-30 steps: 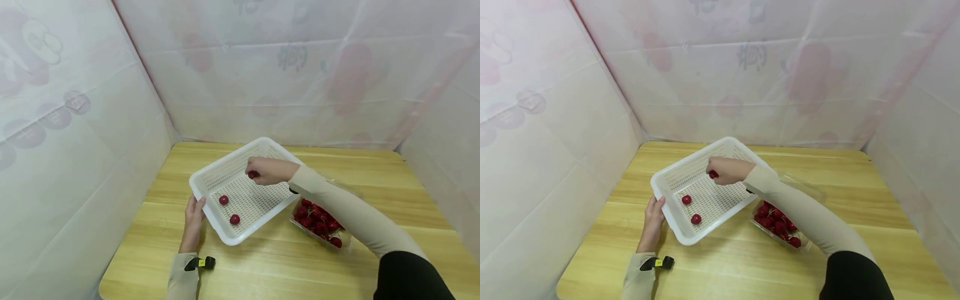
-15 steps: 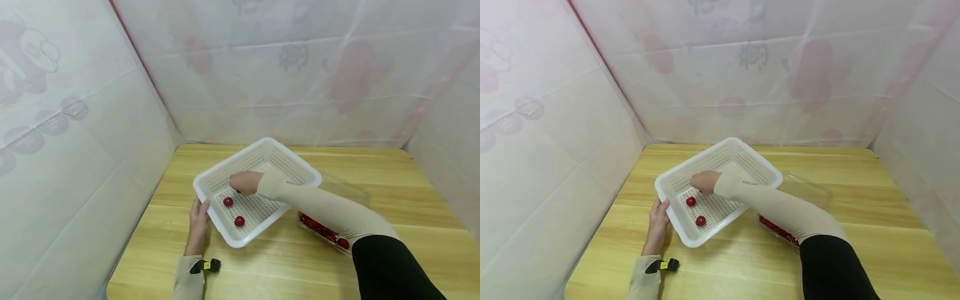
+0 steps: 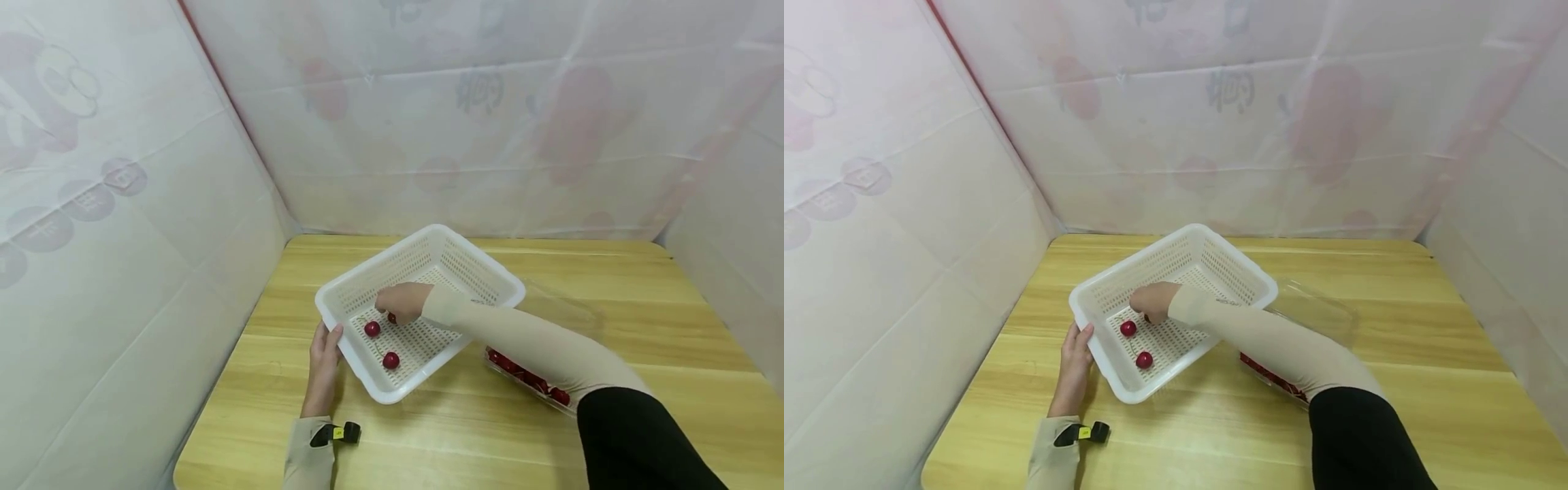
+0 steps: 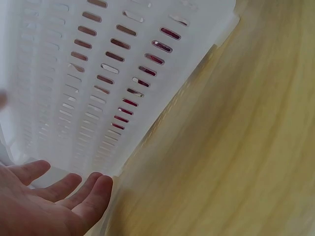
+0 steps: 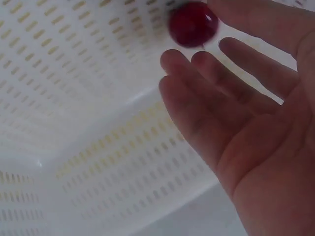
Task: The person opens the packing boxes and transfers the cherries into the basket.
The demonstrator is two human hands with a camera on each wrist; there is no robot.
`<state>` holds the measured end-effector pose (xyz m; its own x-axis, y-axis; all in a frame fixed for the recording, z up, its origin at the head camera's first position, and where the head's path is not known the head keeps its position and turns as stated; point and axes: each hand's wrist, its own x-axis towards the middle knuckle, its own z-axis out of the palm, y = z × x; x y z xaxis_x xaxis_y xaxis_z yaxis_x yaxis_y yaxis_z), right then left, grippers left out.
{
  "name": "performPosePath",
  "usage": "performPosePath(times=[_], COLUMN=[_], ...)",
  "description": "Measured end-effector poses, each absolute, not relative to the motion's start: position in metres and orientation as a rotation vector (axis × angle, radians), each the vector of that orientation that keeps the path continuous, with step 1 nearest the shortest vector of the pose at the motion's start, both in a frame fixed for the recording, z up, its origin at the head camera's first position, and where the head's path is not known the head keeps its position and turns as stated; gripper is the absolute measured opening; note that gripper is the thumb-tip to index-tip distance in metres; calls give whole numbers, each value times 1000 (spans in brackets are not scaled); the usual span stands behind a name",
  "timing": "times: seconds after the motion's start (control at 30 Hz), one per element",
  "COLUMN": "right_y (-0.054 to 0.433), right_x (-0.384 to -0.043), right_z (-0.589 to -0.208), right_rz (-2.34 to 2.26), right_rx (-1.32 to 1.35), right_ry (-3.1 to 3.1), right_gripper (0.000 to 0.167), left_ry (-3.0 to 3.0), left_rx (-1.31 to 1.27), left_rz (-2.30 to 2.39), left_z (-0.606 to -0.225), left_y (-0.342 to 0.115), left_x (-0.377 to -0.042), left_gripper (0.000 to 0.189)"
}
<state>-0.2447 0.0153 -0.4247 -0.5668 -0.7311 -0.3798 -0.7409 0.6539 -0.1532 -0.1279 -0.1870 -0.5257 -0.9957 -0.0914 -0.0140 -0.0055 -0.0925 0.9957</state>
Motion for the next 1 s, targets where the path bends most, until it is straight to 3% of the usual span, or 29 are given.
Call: performPosePath(times=[0.2,0.4,0.7,1.0], right_y=[56,130,251,281], right_x=[-232,-192,-122,-73], right_z=[-374,-349,-386,-434], right_rz=[-320,-566,-661,-576], right_rx=[-1265,-1237,-717,-608], right_ry=[2544,2730,2943,2988], right_gripper=[38,35,34,44], left_ry=[-2055,-2058,-2060,-2073], left_rx=[102,107,107,126], left_rz=[-2294,-2284,-2289,-2272], left_z=[-527,-526,-523,-523], left_y=[-185,-186,-187,-197], left_x=[-127,-125,-122,-124], left_gripper=[59,57,56,55])
